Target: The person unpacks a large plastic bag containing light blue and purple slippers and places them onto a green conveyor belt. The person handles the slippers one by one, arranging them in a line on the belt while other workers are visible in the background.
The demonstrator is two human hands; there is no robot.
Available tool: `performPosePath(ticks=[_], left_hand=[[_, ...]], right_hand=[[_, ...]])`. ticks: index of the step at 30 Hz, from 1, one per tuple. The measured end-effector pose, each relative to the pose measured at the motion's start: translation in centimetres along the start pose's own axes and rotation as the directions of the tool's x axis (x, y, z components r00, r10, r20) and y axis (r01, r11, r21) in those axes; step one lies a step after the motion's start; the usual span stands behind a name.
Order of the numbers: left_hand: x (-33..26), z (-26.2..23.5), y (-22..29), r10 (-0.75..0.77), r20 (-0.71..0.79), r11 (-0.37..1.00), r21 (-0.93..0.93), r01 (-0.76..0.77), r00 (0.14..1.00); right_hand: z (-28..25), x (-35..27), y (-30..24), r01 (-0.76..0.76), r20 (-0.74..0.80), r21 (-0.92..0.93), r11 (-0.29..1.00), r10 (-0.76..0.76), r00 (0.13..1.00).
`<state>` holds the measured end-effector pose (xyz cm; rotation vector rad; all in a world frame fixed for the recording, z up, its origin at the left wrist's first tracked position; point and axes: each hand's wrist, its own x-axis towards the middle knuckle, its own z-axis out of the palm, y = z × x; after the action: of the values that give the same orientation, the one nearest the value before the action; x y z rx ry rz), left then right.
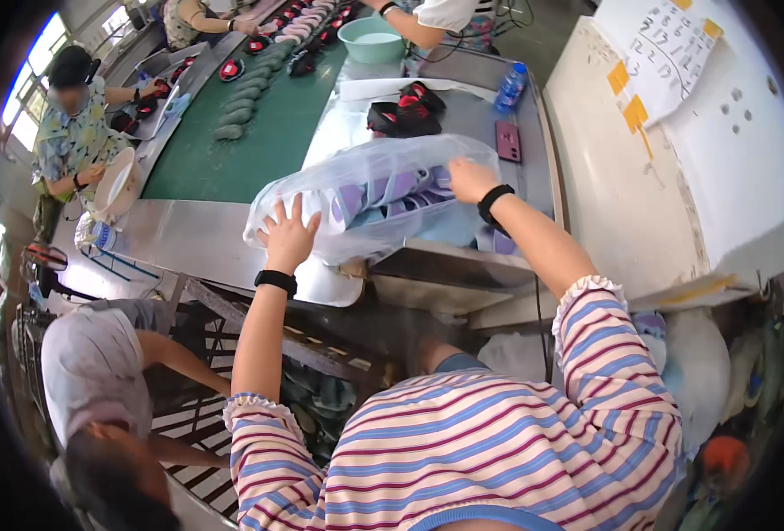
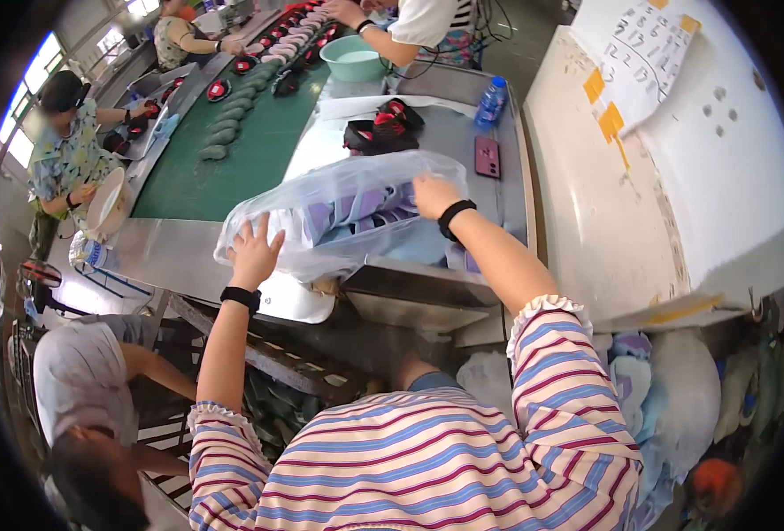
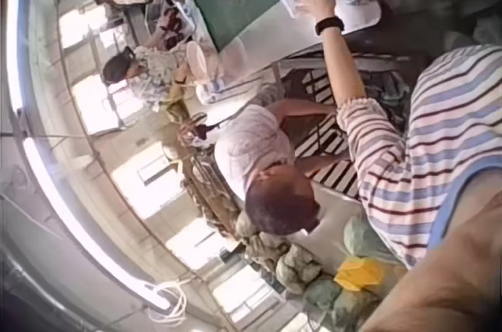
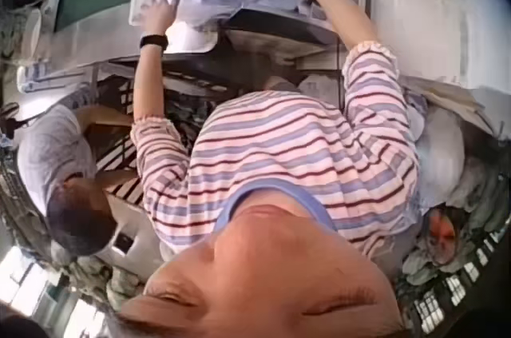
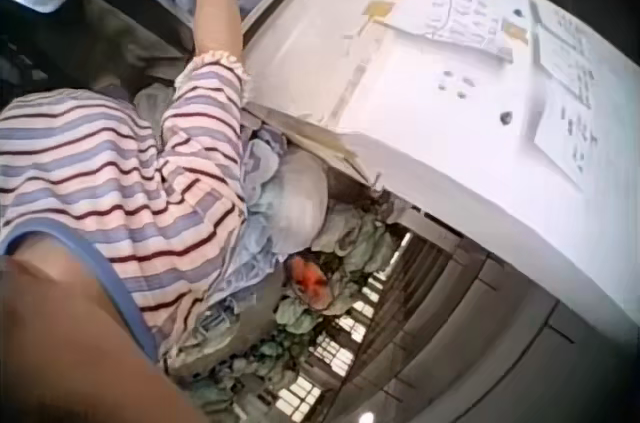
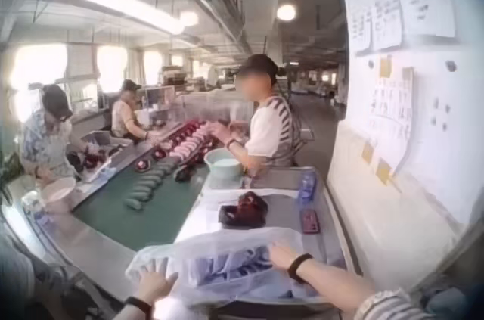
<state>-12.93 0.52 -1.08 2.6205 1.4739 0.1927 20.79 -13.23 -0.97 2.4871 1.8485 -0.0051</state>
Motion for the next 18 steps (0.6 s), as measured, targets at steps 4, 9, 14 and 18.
performPosePath(ticks=[4,9,14,18], left_hand=[[3.5,0.7,-1.2,-0.128,0.028,0.991,-0.029,0.129,0.991],[6.1,0.5,5.9,0.236,0.081,0.971,-0.055,-0.233,0.968],[9.9,4.2,4.8,0.251,-0.237,0.967,0.109,-0.231,0.938],[8.5,5.1,-9.4,-0.065,0.097,0.997,0.049,0.061,0.993]], right_hand=[[0.3,3.3,4.0,-0.121,-0.028,0.146,0.982,0.127,0.992],[-1.3,8.1,2.5,0.108,-0.063,0.381,0.918,-0.091,0.994],[6.2,16.3,7.8,0.1,-0.36,0.444,0.891,0.076,0.93],[9.2,16.5,10.4,-0.056,0.247,0.659,0.75,-0.145,0.958]])
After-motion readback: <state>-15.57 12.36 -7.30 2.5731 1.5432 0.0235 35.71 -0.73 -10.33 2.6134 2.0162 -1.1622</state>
